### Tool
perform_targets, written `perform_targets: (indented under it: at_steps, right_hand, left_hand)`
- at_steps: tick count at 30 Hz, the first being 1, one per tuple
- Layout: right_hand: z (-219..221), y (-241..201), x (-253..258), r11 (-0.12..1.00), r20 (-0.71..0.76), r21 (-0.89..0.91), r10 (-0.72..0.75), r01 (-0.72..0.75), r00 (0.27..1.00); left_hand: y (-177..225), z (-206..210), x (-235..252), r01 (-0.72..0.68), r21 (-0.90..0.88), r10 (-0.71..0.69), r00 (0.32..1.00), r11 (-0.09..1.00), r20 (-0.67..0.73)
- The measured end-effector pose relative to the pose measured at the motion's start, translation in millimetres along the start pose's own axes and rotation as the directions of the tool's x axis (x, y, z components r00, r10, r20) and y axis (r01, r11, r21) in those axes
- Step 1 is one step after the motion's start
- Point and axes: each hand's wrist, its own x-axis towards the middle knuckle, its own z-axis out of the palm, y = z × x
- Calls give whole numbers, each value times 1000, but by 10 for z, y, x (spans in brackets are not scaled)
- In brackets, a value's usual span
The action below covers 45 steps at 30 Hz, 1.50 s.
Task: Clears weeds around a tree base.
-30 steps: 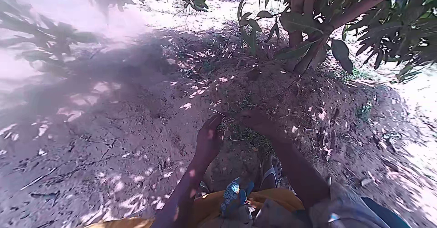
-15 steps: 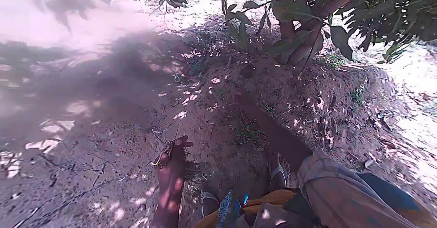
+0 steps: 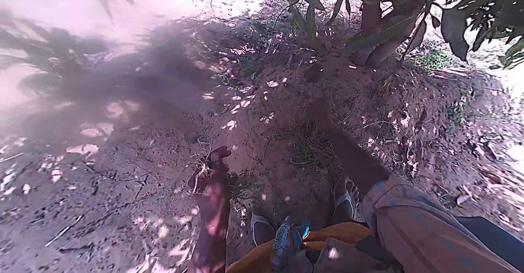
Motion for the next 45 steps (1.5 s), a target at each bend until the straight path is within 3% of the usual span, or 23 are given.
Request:
perform_targets:
  at_steps: [2,5,7,8,10,12,14,18,23,26,28,30,32,33,35,38,41,43,45]
  right_hand:
    - [-353,152,-25,947,-100,320,25,9,995]
    - [-839,252,-168,664,-189,738,38,117,981]
    - [-1059,347,-225,452,-227,859,-88,242,970]
    - [-1126,401,-235,402,-246,868,-162,291,956]
    - [-1155,453,-251,491,-203,835,-144,248,969]
    - [-1125,425,-287,733,-23,680,30,-6,999]
    - [-1099,376,-332,807,83,577,92,-124,992]
    - [-1218,398,-530,783,56,620,-111,52,992]
    - [-1348,497,-921,778,9,613,-183,139,983]
    - [-1237,708,-937,713,23,656,-345,247,938]
    - [-1227,680,-1000,760,107,606,-370,235,923]
    - [-1248,560,-1102,818,218,527,-393,231,893]
    - [-1224,465,-1174,832,304,495,-437,251,847]
    - [-1191,438,-1188,834,331,482,-458,269,825]
    - [-1096,424,-1182,838,386,463,-484,289,785]
    - [-1012,386,-1184,853,459,442,-480,277,748]
    - [-965,419,-1130,838,453,493,-477,233,753]
    - [-939,525,-1032,796,379,561,-490,227,785]
    - [-999,634,-959,769,219,601,-422,219,880]
  left_hand:
    - [85,38,-24,24,19,-24,999,1000,23]
    - [163,91,-57,52,55,-55,998,997,41]
    - [201,127,-76,86,101,-91,995,991,44]
    - [251,158,-84,122,136,-129,991,983,40]
    - [321,206,-95,165,208,-180,982,964,53]
    - [342,256,-130,145,233,-169,982,962,85]
    - [365,320,-161,110,224,-136,985,968,102]
    - [598,524,-321,147,103,-161,976,984,143]
    - [740,861,-483,277,-160,-224,932,948,284]
    - [815,1000,-584,315,-161,-261,921,935,289]
    - [886,1038,-640,210,-48,-188,938,976,293]
    - [883,1080,-688,-62,100,25,943,993,331]
    - [839,1108,-710,-330,215,212,875,919,435]
    - [818,1125,-701,-396,243,235,833,886,501]
    - [804,1162,-666,-431,317,153,763,845,628]
    - [784,1223,-622,-433,429,11,714,793,700]
    - [710,1220,-588,-358,441,-28,750,823,661]
    - [684,1183,-546,-173,424,-105,823,889,557]
    - [688,1129,-472,45,363,-221,859,931,462]
